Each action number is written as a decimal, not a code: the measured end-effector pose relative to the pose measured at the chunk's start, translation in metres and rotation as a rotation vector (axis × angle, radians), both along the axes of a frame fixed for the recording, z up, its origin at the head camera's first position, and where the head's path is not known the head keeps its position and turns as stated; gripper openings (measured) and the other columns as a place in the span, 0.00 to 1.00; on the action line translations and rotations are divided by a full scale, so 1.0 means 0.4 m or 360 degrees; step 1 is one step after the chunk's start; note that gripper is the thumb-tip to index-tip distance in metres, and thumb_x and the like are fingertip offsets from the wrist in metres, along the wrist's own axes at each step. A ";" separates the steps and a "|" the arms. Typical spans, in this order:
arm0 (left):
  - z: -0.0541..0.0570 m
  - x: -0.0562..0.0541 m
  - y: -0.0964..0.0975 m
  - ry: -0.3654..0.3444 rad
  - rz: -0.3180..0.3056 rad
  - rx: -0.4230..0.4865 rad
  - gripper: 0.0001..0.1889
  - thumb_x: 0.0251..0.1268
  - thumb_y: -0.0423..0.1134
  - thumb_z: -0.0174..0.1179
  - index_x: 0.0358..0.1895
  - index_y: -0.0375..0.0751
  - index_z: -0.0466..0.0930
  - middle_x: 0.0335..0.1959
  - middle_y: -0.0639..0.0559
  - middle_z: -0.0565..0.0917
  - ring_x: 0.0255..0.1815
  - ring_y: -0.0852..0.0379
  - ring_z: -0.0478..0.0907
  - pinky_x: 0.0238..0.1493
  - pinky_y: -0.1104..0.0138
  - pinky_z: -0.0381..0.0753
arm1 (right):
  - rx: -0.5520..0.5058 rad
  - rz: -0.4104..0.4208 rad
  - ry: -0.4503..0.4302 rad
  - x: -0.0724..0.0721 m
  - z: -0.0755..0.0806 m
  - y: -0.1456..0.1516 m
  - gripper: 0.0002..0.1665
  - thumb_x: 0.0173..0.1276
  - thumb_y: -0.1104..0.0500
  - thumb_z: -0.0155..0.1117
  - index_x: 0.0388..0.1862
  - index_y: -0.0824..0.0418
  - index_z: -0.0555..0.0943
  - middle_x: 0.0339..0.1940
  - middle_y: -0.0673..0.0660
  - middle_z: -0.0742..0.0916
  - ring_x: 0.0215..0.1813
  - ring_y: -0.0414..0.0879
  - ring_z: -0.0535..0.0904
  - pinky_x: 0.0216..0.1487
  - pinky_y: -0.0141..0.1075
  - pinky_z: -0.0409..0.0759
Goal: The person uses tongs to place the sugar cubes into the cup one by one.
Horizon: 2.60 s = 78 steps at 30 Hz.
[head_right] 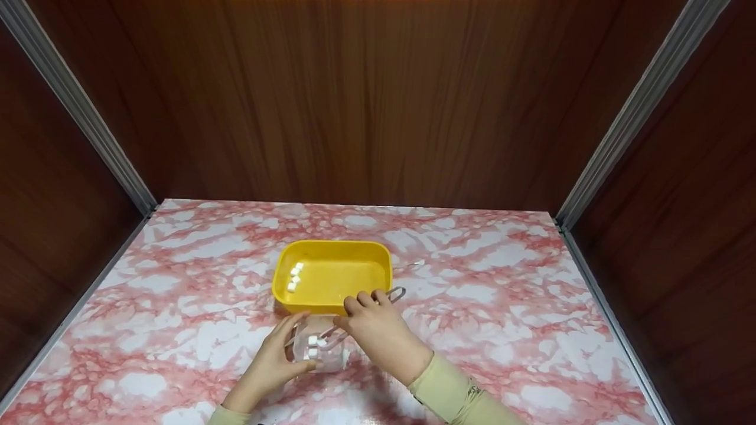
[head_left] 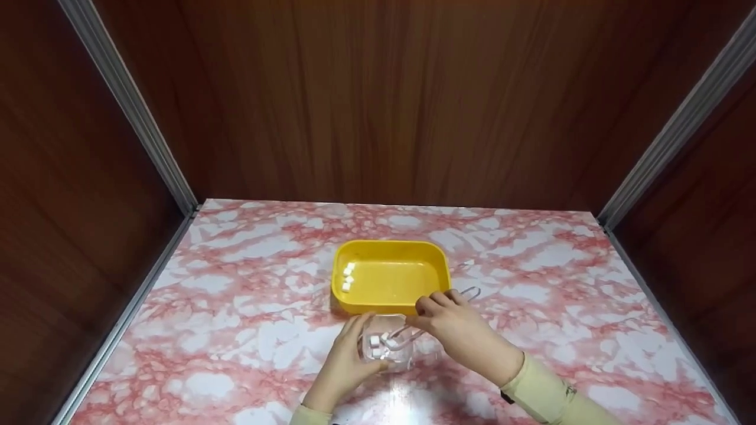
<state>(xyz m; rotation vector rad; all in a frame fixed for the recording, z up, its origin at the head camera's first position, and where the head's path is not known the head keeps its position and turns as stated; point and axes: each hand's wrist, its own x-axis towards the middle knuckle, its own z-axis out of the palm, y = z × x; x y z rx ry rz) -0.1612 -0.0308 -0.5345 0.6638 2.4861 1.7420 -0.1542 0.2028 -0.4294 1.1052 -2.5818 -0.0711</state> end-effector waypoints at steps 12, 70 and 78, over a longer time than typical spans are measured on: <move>0.006 0.002 0.002 -0.0021 0.0020 -0.0003 0.50 0.42 0.43 0.77 0.71 0.41 0.60 0.65 0.49 0.67 0.66 0.43 0.63 0.63 0.57 0.68 | 0.0018 -0.0001 0.0000 0.000 0.001 0.000 0.23 0.54 0.66 0.71 0.48 0.46 0.85 0.40 0.49 0.79 0.44 0.47 0.72 0.44 0.43 0.70; 0.013 0.001 0.002 -0.0059 -0.0014 -0.0015 0.52 0.43 0.45 0.77 0.72 0.38 0.57 0.67 0.46 0.65 0.67 0.43 0.62 0.63 0.56 0.69 | -0.0041 -0.0064 0.0015 -0.034 0.049 0.020 0.34 0.52 0.75 0.71 0.57 0.51 0.80 0.48 0.56 0.78 0.49 0.53 0.71 0.52 0.49 0.71; 0.011 0.001 0.000 -0.0075 -0.0009 -0.0023 0.53 0.43 0.49 0.77 0.72 0.38 0.57 0.67 0.49 0.65 0.68 0.44 0.62 0.63 0.57 0.69 | -0.0022 -0.0085 0.0029 -0.041 0.049 0.020 0.34 0.54 0.73 0.71 0.60 0.52 0.79 0.50 0.56 0.77 0.50 0.53 0.70 0.52 0.49 0.71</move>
